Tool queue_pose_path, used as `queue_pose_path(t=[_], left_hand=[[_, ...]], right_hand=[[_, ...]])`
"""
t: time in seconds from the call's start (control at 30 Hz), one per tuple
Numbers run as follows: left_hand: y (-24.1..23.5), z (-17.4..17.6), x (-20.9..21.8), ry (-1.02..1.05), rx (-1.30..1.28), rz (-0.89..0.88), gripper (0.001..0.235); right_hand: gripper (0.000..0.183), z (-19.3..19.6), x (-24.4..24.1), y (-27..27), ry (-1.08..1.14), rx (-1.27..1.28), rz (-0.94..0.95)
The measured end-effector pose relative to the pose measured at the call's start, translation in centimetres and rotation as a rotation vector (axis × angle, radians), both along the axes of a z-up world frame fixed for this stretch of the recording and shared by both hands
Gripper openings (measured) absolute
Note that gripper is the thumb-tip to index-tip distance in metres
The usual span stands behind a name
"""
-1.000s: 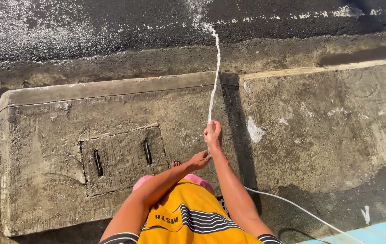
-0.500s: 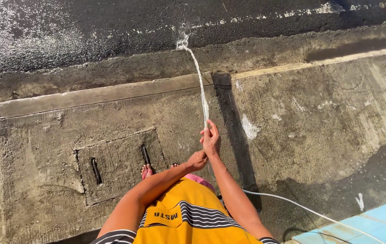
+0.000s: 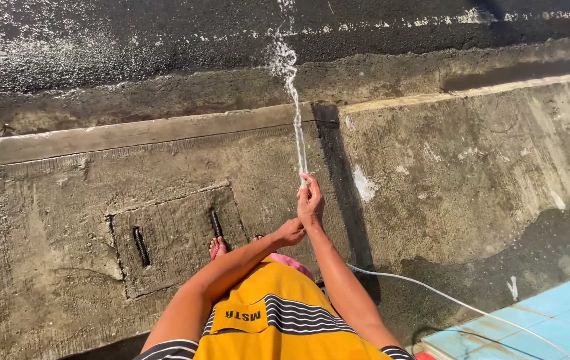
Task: Cleaning a concrete pavement by spraying it with water from a hose
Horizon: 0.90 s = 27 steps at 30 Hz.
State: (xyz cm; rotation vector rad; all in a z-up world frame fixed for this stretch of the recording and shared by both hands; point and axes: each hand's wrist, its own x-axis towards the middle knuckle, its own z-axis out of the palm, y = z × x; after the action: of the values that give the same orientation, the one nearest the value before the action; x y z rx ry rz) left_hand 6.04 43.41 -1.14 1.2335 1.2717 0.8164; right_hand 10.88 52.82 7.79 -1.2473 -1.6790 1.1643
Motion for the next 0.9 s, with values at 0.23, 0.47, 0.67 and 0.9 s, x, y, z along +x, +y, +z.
queue_pose_path(t=[0.23,0.47,0.67,0.9], left_hand=[[-2.4,2.5,-4.4,0.035,-0.221,0.004,0.056],[-12.1,-1.2,-15.2,-0.009,-0.548,0.479,0.040],[-26.7,1.8,-25.5,0.107,-0.724,0.784,0.044],[-36.2,3.1,-27.9,-0.037,-1.012,1.224,0.028]], right_hand=[[0.035,0.9,1.3,-0.8,-0.053,-0.016,-0.039],[0.036,0.4,3.8,0.8,-0.012,0.046,-0.109],[0.034,3.6,4.0,0.3,0.055,0.131,-0.171],[0.030,2.0,2.7,-0.3,0.237,0.279,-0.014]])
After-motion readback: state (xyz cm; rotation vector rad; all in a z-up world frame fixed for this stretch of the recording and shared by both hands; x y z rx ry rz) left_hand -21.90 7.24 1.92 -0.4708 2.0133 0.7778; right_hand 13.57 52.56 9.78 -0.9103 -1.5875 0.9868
